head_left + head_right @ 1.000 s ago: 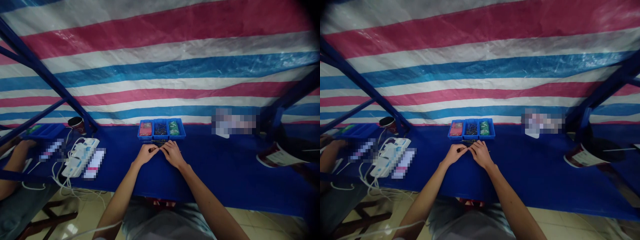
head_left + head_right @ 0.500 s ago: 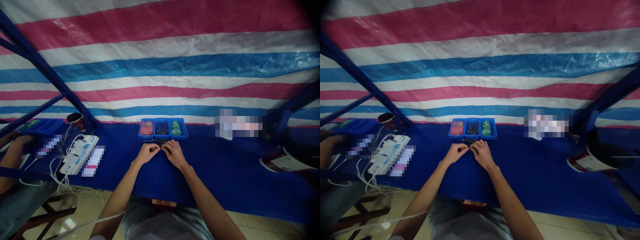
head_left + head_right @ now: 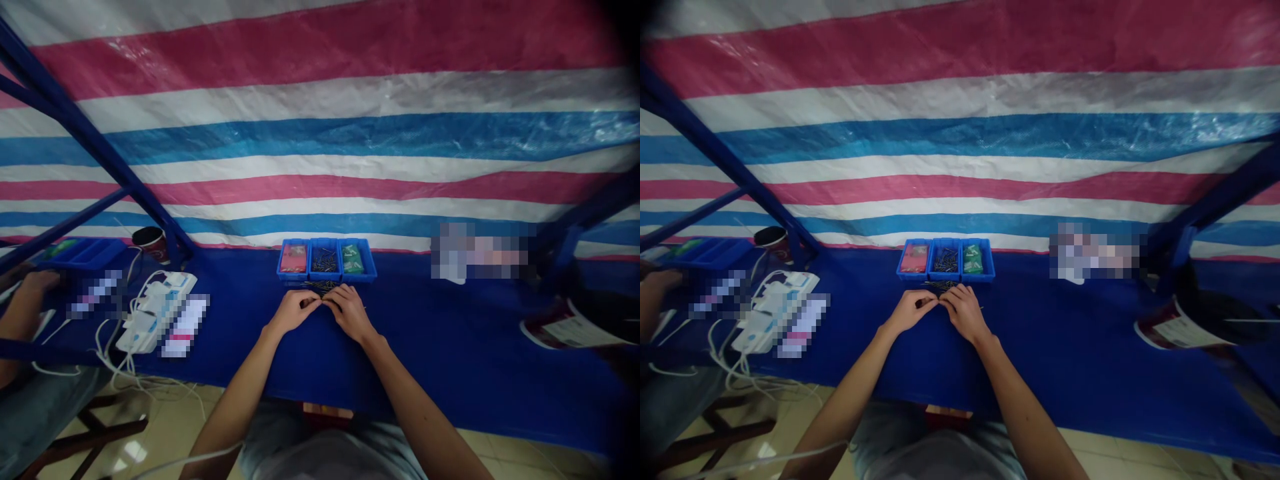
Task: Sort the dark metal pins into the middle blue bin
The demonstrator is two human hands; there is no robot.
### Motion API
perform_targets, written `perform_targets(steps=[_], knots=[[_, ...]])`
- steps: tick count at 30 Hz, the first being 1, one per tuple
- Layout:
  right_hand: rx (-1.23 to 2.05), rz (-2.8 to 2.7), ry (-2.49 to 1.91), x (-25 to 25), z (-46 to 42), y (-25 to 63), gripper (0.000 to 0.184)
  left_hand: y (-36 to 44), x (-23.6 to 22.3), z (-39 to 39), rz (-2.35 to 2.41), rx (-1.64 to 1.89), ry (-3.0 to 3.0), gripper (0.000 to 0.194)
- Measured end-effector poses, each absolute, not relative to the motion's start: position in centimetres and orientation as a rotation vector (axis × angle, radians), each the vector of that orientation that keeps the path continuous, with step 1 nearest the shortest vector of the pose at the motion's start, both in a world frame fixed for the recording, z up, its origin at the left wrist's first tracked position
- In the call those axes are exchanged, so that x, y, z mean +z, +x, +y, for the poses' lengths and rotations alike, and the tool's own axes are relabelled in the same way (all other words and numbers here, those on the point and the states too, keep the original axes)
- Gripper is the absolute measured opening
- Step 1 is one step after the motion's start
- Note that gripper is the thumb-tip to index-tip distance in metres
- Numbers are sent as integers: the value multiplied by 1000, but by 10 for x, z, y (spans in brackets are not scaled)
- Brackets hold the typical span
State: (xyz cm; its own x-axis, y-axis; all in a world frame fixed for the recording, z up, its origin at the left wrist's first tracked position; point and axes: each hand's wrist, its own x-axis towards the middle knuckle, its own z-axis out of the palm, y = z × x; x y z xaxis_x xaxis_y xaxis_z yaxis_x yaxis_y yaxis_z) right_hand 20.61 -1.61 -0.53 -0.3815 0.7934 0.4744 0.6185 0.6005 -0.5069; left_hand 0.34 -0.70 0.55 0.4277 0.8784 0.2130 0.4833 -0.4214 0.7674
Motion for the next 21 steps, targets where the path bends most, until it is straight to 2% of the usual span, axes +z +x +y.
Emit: perform_targets(steps=[14, 21], knots=[[290, -2163, -1139, -2, -17, 203, 30, 5, 7, -7, 1134, 902, 2095, 29], [347, -2065, -1117, -5, -16, 205, 14, 4, 7, -6, 1153, 922, 2068, 26]])
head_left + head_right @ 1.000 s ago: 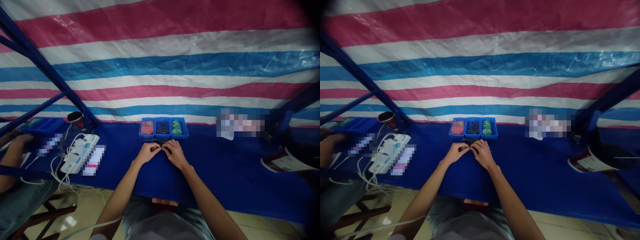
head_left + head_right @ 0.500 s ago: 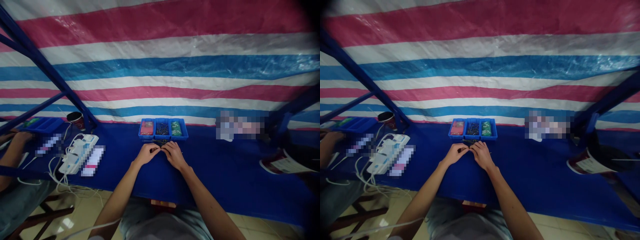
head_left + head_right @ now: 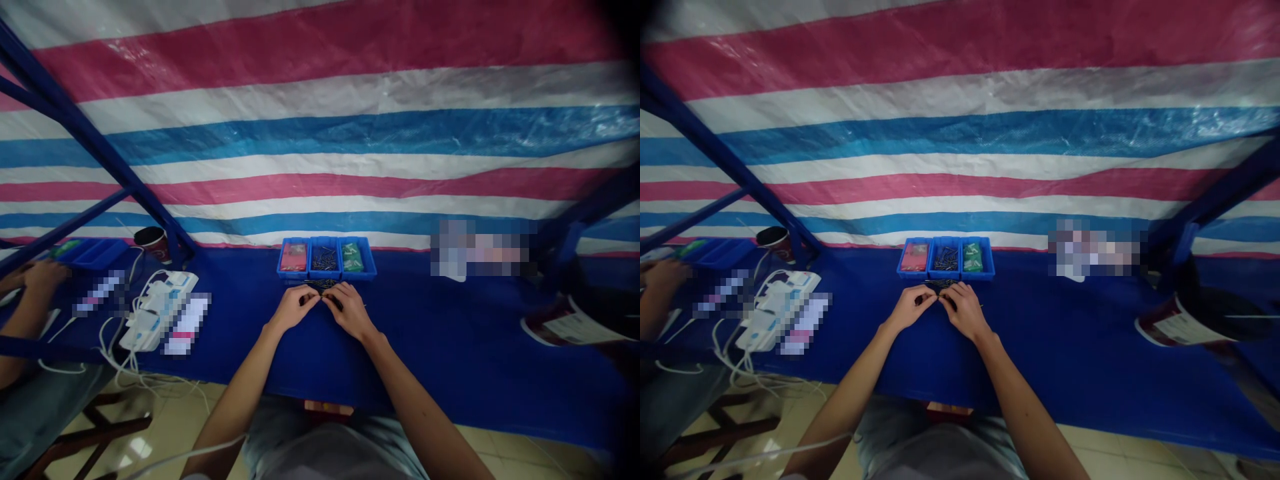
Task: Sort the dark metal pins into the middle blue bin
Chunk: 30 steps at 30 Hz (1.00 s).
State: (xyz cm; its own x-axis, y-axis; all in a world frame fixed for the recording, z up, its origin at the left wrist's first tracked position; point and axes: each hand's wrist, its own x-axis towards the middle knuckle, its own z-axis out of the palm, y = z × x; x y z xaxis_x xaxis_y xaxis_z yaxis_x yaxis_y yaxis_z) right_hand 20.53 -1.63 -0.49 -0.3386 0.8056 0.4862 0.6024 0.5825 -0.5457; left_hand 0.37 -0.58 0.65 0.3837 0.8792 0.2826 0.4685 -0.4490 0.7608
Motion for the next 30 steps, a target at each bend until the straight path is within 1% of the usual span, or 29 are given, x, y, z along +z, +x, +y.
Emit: perform_targets(steps=[15, 25, 27, 30], knots=[[419, -2042, -1090, -5, -15, 206, 14, 4, 6, -5, 1144, 923, 2087, 24], [403, -2055, -1099, -4, -14, 206, 21, 4, 5, -5, 1143, 921, 2070, 23], [408, -2044, -1091, -4, -14, 206, 19, 3, 5, -5, 1149, 920, 2069, 22], [413, -2014, -1094, -3, -15, 206, 9, 3, 6, -5, 1154, 916, 2063, 22]])
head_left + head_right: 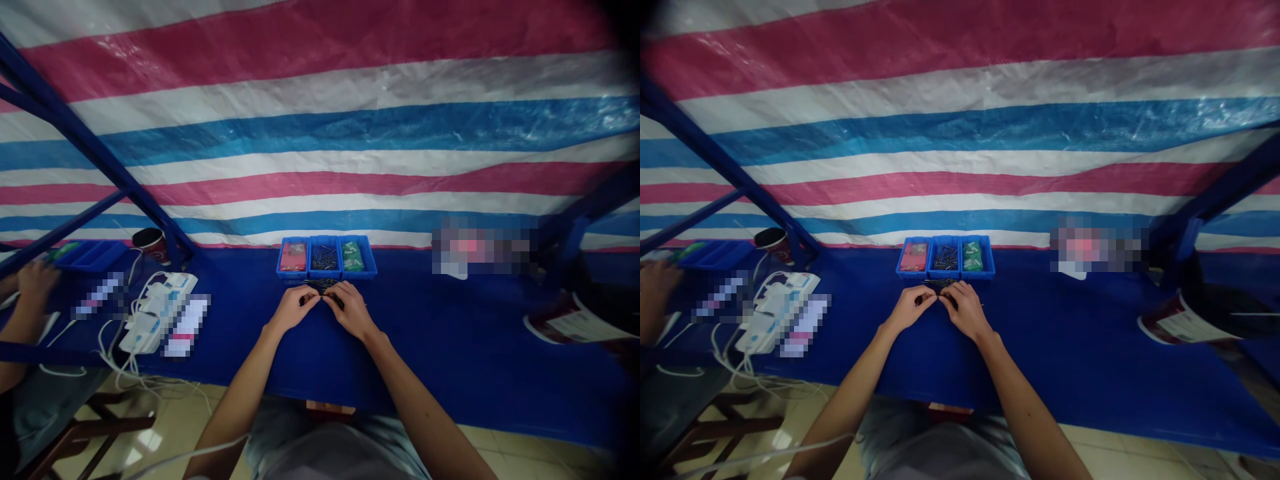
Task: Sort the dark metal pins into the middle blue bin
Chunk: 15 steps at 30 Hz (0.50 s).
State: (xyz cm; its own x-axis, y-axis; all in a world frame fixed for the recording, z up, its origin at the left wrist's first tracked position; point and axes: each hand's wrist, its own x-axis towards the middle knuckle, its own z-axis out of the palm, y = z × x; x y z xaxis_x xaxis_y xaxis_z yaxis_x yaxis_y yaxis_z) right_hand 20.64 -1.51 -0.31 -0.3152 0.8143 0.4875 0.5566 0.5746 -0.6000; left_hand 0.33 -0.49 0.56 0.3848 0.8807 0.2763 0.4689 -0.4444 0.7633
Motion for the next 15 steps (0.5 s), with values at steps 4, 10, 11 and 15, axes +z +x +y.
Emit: perform_targets(steps=[4, 10, 11, 15], knots=[[416, -2005, -1101, -3, -16, 206, 5, 4, 7, -5, 1159, 920, 2054, 23], [429, -2006, -1089, -2, -15, 206, 9, 4, 7, -5, 1163, 915, 2054, 24], [429, -2003, -1088, -2, -14, 206, 9, 4, 6, -5, 1162, 916, 2054, 24], [433, -1998, -1091, -2, -15, 206, 12, 4, 5, -4, 1155, 914, 2054, 22]])
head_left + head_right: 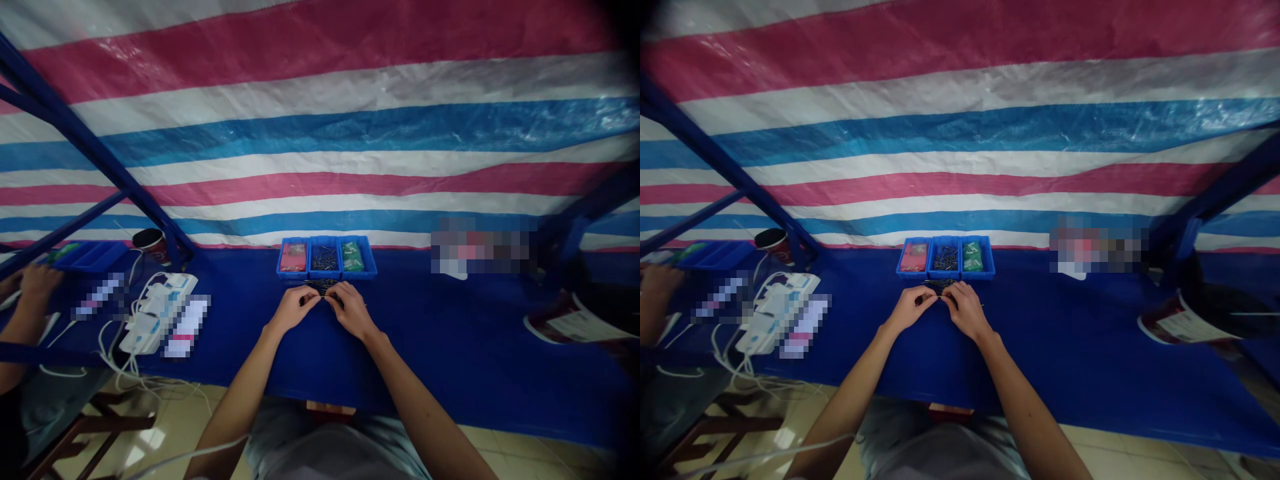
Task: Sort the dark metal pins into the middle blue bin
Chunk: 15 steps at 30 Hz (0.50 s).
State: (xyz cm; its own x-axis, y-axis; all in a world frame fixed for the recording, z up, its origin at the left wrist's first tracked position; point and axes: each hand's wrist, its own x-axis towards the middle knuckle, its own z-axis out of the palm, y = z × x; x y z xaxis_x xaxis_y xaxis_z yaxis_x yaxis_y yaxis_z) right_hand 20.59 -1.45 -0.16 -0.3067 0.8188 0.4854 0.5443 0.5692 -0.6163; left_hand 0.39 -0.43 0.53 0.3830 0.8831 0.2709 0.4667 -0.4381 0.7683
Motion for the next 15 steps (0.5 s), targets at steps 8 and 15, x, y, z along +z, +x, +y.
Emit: perform_targets(steps=[8, 15], knots=[[442, -2008, -1098, -3, -15, 207, 16, 4, 7, -5, 1165, 908, 2056, 28], [436, -2022, -1106, -2, -14, 207, 19, 4, 5, -5, 1182, 916, 2047, 27]])
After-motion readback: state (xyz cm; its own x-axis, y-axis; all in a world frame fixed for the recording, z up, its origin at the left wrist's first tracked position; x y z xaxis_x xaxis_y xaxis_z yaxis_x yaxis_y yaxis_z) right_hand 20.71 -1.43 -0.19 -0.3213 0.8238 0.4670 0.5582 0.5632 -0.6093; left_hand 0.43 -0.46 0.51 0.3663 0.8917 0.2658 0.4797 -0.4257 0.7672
